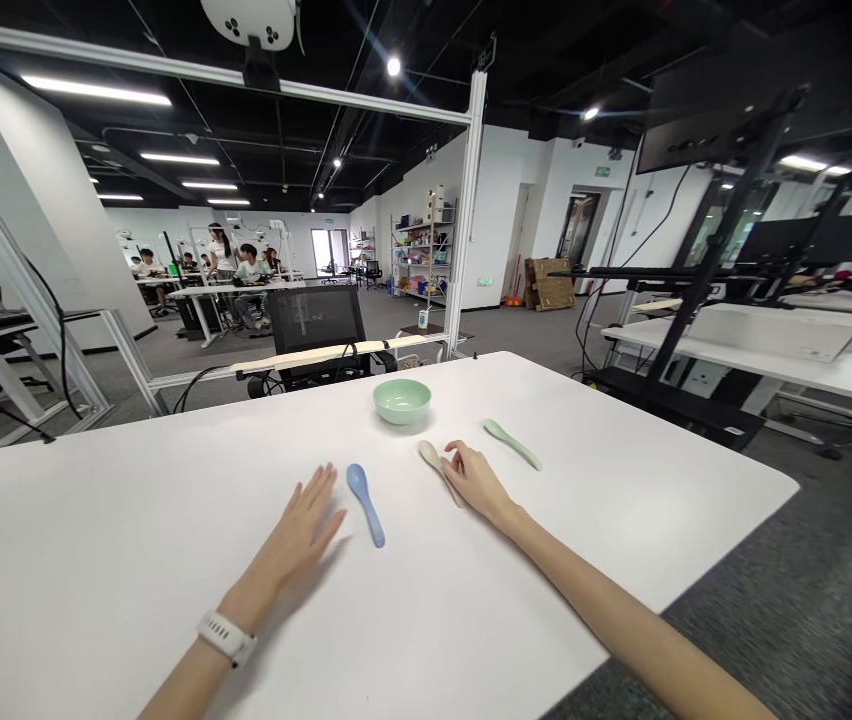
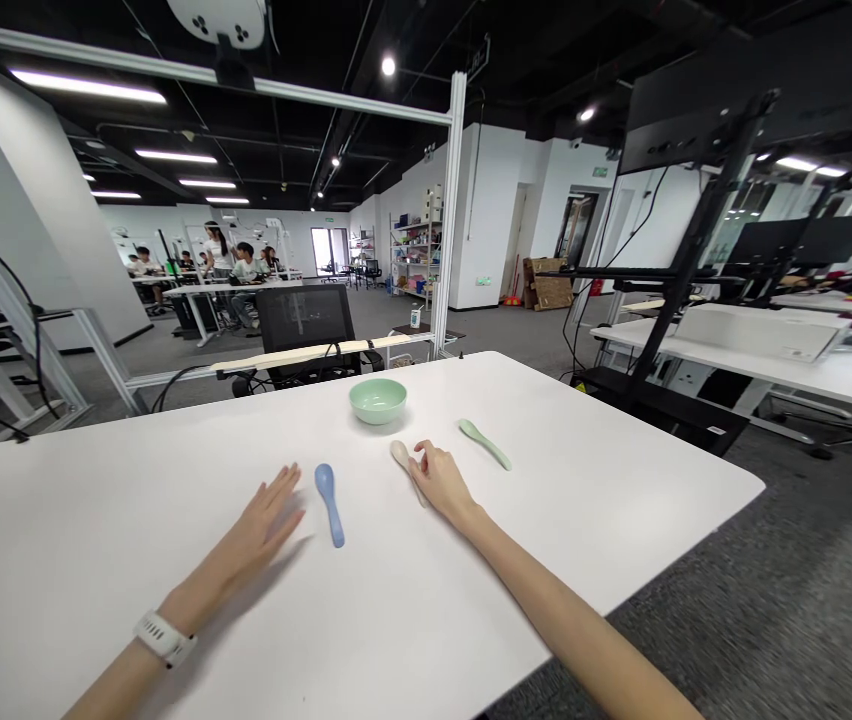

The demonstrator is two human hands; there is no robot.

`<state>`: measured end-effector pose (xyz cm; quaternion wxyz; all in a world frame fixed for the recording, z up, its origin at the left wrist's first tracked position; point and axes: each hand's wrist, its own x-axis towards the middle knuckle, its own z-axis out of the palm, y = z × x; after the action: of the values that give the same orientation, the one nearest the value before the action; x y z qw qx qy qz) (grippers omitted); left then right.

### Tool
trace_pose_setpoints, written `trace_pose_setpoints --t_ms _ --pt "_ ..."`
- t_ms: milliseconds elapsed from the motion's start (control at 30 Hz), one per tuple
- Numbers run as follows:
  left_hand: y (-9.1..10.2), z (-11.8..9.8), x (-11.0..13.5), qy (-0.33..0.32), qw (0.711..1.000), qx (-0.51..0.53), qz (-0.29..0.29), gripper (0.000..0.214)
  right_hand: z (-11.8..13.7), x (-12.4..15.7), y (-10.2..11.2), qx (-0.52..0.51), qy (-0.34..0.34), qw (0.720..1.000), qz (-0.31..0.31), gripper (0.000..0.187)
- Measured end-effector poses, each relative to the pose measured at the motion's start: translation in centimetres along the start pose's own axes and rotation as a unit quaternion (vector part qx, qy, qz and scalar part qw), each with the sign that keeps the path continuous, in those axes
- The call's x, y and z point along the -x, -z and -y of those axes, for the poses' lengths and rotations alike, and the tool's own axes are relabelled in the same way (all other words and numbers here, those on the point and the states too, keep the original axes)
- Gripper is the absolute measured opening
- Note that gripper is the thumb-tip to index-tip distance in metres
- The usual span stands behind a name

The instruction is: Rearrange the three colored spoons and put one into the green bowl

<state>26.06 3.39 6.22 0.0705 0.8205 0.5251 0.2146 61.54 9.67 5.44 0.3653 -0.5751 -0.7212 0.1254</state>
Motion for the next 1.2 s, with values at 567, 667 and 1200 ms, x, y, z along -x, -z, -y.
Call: trace_pose_setpoints --t_ms 567,667,1200 --pt "7.2 16.9 12.3 0.322 0.936 -0.119 -0.083 0.074 -4.7 -4.0 1.1 0.07 0.069 0.994 0.053 0.038" --pt "6.8 17.1 12.2 0.324 0.935 -0.116 -0.089 0.075 -5.1 -3.8 0.9 0.072 0.062 0.994 0.054 0.039" --pt "6.8 17.5 12.4 0.328 0.934 -0.121 -0.076 0.078 -5.2 -3.7 0.7 0.062 0.057 0.995 0.047 0.041"
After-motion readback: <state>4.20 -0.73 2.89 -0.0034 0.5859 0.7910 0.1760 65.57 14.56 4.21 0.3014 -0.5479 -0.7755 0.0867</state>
